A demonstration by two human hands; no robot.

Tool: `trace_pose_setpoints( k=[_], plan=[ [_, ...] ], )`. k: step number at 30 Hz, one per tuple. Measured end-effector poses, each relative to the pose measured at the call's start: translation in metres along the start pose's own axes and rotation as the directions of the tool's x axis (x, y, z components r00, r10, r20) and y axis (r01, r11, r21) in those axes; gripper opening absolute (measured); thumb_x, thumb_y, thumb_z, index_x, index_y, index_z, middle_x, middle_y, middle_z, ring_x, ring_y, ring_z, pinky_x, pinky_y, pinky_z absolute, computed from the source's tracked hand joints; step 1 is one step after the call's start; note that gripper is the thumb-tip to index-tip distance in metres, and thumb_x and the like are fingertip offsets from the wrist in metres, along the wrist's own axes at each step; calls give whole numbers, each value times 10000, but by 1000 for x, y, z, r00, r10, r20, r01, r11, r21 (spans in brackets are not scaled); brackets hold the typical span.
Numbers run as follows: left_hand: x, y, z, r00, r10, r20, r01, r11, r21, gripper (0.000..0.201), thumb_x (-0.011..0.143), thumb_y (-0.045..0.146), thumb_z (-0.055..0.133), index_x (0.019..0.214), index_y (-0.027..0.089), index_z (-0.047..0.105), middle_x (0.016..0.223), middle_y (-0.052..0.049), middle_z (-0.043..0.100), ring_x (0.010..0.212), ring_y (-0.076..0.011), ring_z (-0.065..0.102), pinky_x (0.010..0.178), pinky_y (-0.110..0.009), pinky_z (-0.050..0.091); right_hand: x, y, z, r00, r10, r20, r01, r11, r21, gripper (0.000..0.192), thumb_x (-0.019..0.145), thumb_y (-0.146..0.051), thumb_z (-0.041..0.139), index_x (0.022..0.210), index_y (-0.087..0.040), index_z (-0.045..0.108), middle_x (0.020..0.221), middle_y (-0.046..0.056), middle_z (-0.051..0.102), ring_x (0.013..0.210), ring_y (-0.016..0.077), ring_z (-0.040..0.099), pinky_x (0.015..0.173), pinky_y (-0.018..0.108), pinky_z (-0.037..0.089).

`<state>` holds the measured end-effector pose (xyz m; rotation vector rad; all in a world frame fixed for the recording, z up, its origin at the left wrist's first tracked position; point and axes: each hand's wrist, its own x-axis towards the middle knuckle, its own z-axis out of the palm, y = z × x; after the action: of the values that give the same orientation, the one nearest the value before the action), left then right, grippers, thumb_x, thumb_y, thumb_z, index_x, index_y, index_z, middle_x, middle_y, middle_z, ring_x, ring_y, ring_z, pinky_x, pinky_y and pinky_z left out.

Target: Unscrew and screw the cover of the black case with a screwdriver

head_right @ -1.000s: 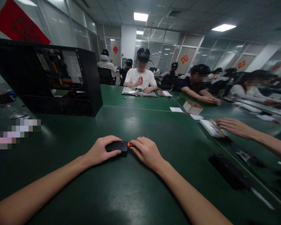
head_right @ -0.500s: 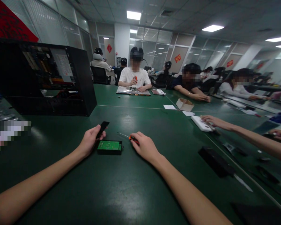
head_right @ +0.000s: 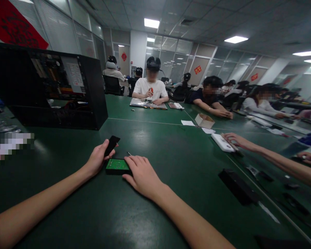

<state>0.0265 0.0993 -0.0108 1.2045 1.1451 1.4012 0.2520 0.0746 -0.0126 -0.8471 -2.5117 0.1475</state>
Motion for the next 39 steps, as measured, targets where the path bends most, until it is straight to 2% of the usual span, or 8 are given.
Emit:
trace_pose_setpoints(
  k=[6, 11, 16, 21, 26, 29, 33, 39],
  plan=[
    [-1, -1, -2, 998, 19, 62, -24, 996, 82, 623, 901, 704, 499, 990, 107, 651, 618, 29, 526, 473, -95, 355, 482, -228, 256, -3, -22, -17, 997, -37, 72, 31, 995, 91, 465, 970, -279, 563, 1409, -137, 503, 1284, 147, 611, 1110, 250, 578, 971, 425, 511],
    [-4, 4, -3, 976, 69, 207, -144, 916, 374, 516, 965, 603, 451, 879, 143, 668, 669, -5, 591, 542, -132, 461, 533, -247, 357, -12, 29, -74, 975, 161, -152, -138, 979, 152, 419, 935, -286, 614, 1342, -190, 586, 1232, 102, 645, 1094, 215, 617, 964, 360, 510],
    [-13, 13, 2, 918, 64, 393, -291, 780, 554, 364, 947, 457, 544, 1143, 187, 690, 914, -46, 735, 760, -202, 648, 687, -289, 475, -51, 130, -128, 716, 578, -391, -688, 679, -256, 509, 900, -352, 615, 1329, -80, 619, 1203, 198, 668, 1087, 325, 643, 951, 435, 498],
    [-16, 14, 2, 874, 72, 481, -380, 720, 580, 328, 947, 427, 565, 1149, 207, 701, 1020, -45, 761, 878, -228, 698, 784, -314, 504, -110, 196, -157, 308, 924, -225, -881, 188, -433, 494, 896, -424, 607, 1269, -107, 669, 1133, 212, 700, 1081, 360, 665, 858, 412, 521],
    [-16, 12, 1, 844, 90, 530, -439, 683, 584, 338, 944, 421, 585, 1180, 208, 700, 1091, -55, 759, 945, -236, 707, 825, -321, 526, -124, 206, -150, 250, 956, -155, -881, 158, -447, 472, 855, -382, 656, 1211, -71, 659, 1142, 228, 685, 1041, 346, 681, 835, 403, 538],
    [-17, 11, 2, 806, 110, 582, -500, 652, 570, 360, 935, 411, 618, 1229, 216, 691, 1184, -68, 739, 1050, -245, 691, 919, -339, 516, -95, 182, -131, 437, 846, -307, -861, 294, -415, 631, 922, -430, 547, 1426, -61, 461, 1343, 293, 556, 1207, 403, 584, 926, 532, 507],
    [-18, 9, 3, 769, 103, 631, -545, 622, 563, 370, 932, 400, 637, 1256, 226, 677, 1194, -74, 732, 1059, -248, 689, 932, -351, 517, -41, 109, -84, 872, 383, -305, -439, 887, -140, 605, 1000, -462, 441, 1533, -193, 348, 1467, 185, 486, 1345, 301, 497, 1117, 514, 415],
    [-23, 6, 4, 816, 117, 567, -480, 685, 549, 489, 914, 387, 667, 1358, 232, 531, 1215, -86, 711, 1062, -264, 690, 902, -357, 524, -10, 11, -14, 995, -78, 60, 75, 996, 49, 729, 967, -538, 532, 1582, -223, 296, 1565, 183, 370, 1432, 303, 386, 1132, 507, 413]
  ],
)
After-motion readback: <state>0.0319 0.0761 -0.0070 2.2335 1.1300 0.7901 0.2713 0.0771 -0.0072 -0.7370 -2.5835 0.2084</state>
